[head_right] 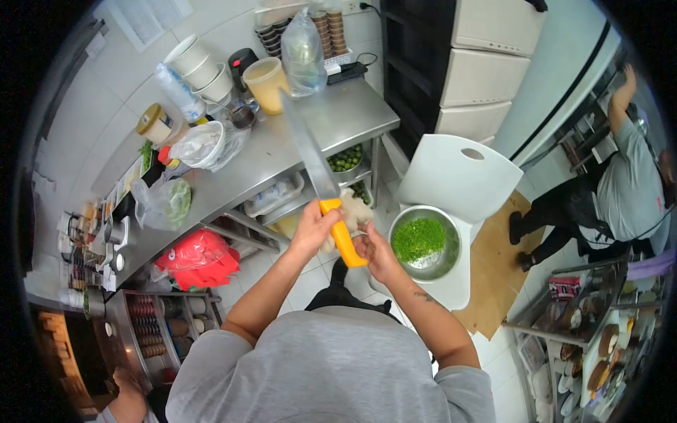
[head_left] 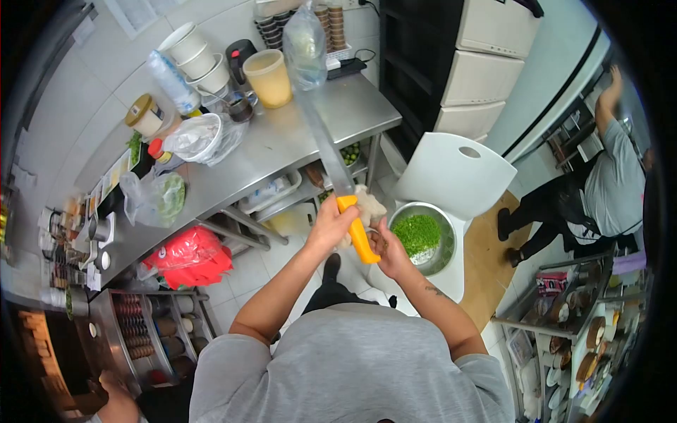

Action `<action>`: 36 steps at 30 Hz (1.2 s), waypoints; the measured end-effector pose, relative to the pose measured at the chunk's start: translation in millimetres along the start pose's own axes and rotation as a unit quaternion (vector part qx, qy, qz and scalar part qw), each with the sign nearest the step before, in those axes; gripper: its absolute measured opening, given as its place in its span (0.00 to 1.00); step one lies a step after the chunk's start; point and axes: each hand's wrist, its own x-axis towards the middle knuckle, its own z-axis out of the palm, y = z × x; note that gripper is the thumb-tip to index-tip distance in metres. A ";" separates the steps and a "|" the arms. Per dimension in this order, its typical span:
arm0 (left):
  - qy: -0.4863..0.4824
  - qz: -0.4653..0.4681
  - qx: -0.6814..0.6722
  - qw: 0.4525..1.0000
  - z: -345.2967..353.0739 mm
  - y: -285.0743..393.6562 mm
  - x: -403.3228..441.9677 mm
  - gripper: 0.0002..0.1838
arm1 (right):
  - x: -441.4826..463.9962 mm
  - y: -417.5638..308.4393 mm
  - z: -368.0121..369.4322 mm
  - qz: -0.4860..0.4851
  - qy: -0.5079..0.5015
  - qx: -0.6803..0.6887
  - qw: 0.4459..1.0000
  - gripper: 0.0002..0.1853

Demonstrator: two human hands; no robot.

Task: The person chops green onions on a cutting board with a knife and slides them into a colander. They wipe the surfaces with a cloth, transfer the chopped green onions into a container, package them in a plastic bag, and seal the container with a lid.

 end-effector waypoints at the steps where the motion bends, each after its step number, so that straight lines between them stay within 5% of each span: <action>1: -0.024 -0.006 0.002 1.000 -7.0 -0.2 5.0 0.12 | 9.8 -2.5 4.2 0.037 -0.035 0.051 0.997 0.15; 5: -0.040 -0.030 -0.021 0.999 -30.7 -13.8 19.1 0.14 | 54.8 -15.8 23.3 -0.034 0.010 -0.025 0.999 0.13; 6: -0.019 -0.077 0.003 0.997 -41.7 -11.8 24.2 0.14 | 67.0 -16.8 28.1 -0.045 0.089 -0.025 0.995 0.13; 9: 0.031 -0.028 0.215 0.976 -77.0 -5.5 39.5 0.15 | 83.6 -35.6 32.7 -0.091 0.055 -0.005 0.994 0.13; 12: 0.018 -0.055 0.209 0.976 -128.4 17.0 39.2 0.25 | 102.9 -67.8 27.6 -0.150 0.051 0.011 0.987 0.16; 14: 0.072 0.118 0.443 0.886 -185.7 -18.3 42.1 0.27 | 112.1 -91.4 39.1 -0.191 0.085 -0.002 0.978 0.18; 19: 0.117 0.046 0.602 0.788 -285.3 -22.7 39.0 0.32 | 142.3 -142.3 53.1 -0.262 0.121 -0.090 0.953 0.15; 25: 0.168 0.032 0.662 0.730 -328.1 -37.0 70.5 0.31 | 181.9 -118.7 100.9 -0.181 0.124 -0.145 0.965 0.14; 28: 0.220 0.161 0.669 0.691 -295.2 -20.9 92.0 0.31 | 207.2 -78.3 104.7 -0.107 0.057 -0.181 0.976 0.18; 30: 0.125 0.152 0.366 0.910 -238.5 -2.1 103.7 0.29 | 211.7 -57.5 121.6 -0.051 -0.006 -0.212 0.976 0.14; 35: 0.004 -0.008 0.057 0.998 -152.6 -1.2 150.8 0.27 | 214.4 -50.9 125.7 -0.027 -0.120 -0.139 0.983 0.12; 36: 0.012 0.034 0.105 0.994 -148.9 2.9 162.2 0.26 | 213.2 -57.7 114.0 -0.022 -0.079 -0.091 0.993 0.19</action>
